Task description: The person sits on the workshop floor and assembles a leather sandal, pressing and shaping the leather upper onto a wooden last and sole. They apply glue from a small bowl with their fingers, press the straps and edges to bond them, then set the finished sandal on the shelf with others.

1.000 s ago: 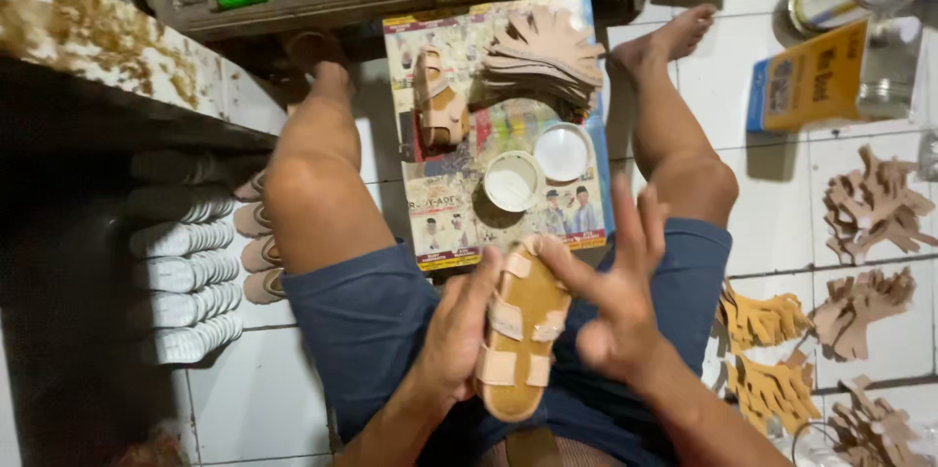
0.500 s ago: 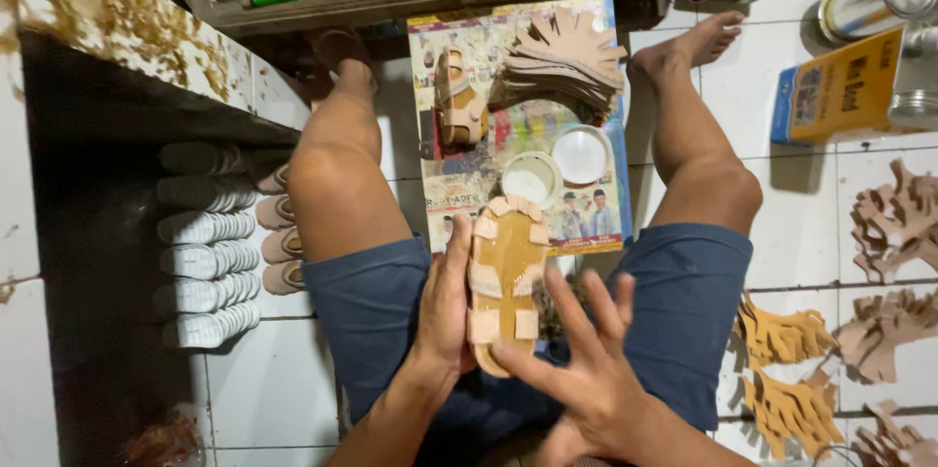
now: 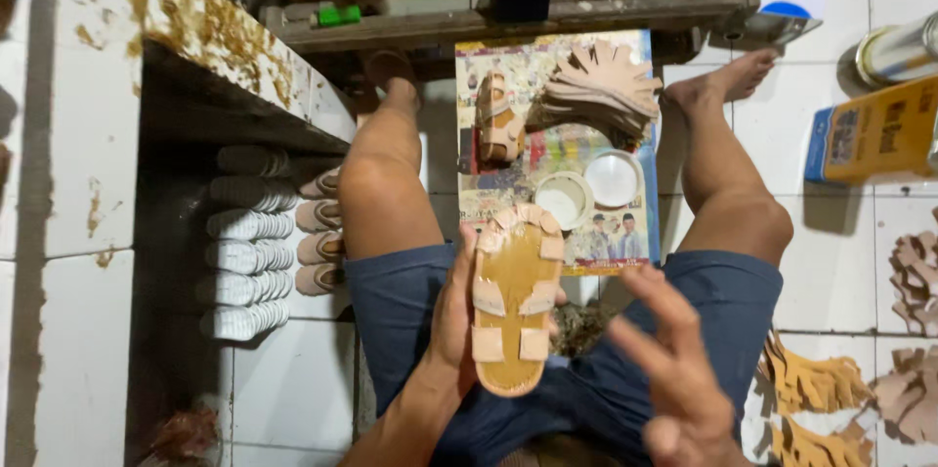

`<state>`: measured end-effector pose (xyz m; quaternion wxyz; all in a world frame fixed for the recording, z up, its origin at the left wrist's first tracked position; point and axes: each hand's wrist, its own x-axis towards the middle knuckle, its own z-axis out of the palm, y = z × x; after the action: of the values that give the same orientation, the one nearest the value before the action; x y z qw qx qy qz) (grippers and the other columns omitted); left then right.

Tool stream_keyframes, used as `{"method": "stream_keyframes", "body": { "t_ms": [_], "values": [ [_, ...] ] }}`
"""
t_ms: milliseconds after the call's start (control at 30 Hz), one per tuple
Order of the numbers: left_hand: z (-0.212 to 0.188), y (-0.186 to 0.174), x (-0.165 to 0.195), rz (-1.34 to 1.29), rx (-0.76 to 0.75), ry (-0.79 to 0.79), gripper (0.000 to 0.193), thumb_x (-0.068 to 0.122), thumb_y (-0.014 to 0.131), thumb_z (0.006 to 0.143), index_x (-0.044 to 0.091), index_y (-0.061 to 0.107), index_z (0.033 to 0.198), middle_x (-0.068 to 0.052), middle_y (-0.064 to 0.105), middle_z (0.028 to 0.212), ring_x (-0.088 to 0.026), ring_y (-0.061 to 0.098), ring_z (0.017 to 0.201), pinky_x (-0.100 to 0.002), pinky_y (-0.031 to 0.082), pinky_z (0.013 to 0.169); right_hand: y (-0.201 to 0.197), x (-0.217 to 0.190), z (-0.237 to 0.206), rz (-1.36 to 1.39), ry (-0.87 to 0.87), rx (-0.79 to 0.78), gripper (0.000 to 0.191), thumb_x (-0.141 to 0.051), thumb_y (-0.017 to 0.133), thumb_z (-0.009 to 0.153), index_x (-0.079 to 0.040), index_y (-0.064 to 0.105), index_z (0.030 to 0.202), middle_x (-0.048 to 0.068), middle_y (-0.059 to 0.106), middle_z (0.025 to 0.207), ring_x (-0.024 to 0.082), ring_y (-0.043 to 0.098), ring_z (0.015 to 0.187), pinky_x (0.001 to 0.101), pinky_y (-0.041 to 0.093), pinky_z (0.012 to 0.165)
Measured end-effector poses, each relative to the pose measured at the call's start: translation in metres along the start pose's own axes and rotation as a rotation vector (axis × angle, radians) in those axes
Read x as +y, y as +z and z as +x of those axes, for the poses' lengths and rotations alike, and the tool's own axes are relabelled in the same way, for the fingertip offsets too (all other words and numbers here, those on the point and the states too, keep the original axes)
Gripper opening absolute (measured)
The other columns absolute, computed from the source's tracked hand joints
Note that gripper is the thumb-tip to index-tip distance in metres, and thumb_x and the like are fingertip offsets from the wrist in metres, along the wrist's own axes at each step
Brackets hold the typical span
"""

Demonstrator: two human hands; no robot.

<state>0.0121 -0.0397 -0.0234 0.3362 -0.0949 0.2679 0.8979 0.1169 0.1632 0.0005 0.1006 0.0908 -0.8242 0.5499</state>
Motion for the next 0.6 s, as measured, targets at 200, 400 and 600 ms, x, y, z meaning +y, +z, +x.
{"method": "stream_keyframes", "body": {
  "t_ms": [200,400,600],
  "values": [
    [-0.013,0.008,-0.006,0.063,-0.041,-0.039,0.082,0.067,0.038,0.104,-0.005,0.057,0.139,-0.019,0.072,0.109,-0.026,0.075,0.086,-0.04,0.065,0.067,-0.01,0.017,0.03,-0.041,-0.035,0.025,0.074,-0.069,0.04,0.109,-0.005,0.06,0.142,0.027,0.027,0.167,0.042,0.021,0.161,0.0544,0.015,0.133],
    [-0.016,0.001,-0.007,-0.039,0.171,0.016,0.077,0.06,0.036,0.104,-0.005,0.058,0.138,-0.017,0.072,0.111,-0.024,0.075,0.088,-0.037,0.064,0.073,0.03,-0.027,0.034,-0.355,-0.216,-0.027,0.072,-0.072,0.029,0.102,-0.022,0.076,0.123,0.028,0.032,0.161,0.045,0.018,0.157,0.0592,0.007,0.128],
    [-0.021,0.002,-0.007,0.074,-0.028,0.092,0.079,0.065,0.033,0.108,-0.004,0.062,0.133,-0.019,0.074,0.097,-0.024,0.074,0.074,-0.035,0.063,0.064,0.027,-0.029,0.04,-0.27,-0.044,0.085,0.077,-0.076,0.027,0.103,-0.021,0.076,0.124,0.033,0.034,0.161,0.048,0.025,0.154,0.0608,0.013,0.13]
  ]
}}
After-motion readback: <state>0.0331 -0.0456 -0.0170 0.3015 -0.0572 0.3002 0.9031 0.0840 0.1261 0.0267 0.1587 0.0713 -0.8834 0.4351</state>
